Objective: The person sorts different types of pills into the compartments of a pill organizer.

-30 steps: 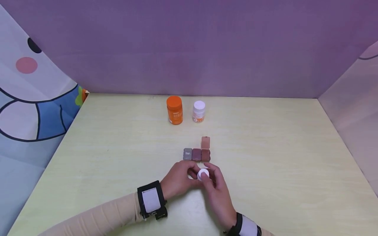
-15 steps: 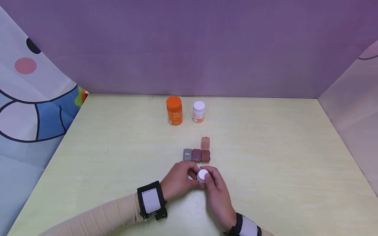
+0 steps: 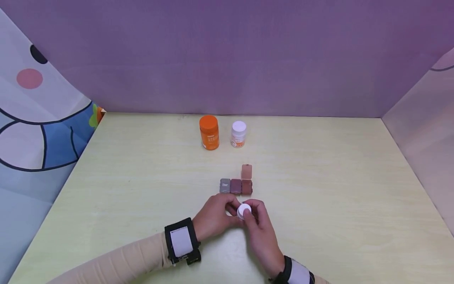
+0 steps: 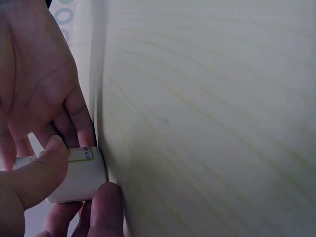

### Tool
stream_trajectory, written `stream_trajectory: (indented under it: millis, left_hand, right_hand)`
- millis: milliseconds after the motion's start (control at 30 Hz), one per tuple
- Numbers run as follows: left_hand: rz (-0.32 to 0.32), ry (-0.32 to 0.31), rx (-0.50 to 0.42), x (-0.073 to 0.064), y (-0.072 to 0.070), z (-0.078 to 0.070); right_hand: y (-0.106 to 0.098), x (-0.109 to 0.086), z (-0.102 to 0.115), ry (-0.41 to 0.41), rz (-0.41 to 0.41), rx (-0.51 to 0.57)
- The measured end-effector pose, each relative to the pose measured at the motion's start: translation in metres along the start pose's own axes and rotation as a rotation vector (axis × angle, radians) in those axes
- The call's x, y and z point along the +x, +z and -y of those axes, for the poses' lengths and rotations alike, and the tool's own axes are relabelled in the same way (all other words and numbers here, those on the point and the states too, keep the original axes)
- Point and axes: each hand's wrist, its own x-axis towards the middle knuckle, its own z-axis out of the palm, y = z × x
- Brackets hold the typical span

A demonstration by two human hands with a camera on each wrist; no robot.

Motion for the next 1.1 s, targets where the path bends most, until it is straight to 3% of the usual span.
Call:
stream_trajectory:
  millis: [400, 667, 1100]
  left_hand:
    - [0.005, -0.011, 0.007, -0.0001, 0.0, 0.0003]
    - [0.001, -0.009, -0.002, -0.0012, -0.0009, -0.001]
    - [0.007, -0.017, 0.021, -0.0005, -0.0012, -0.0019]
  right_hand:
    - [0.0045, -0.0019, -0.0017, -0.014, -0.027, 0.01]
    - [0.0, -0.0008, -0.0014, -0.035, 0.014, 0.026]
    - [0.0029, -0.001, -0.002, -0.001, -0.006, 0.002]
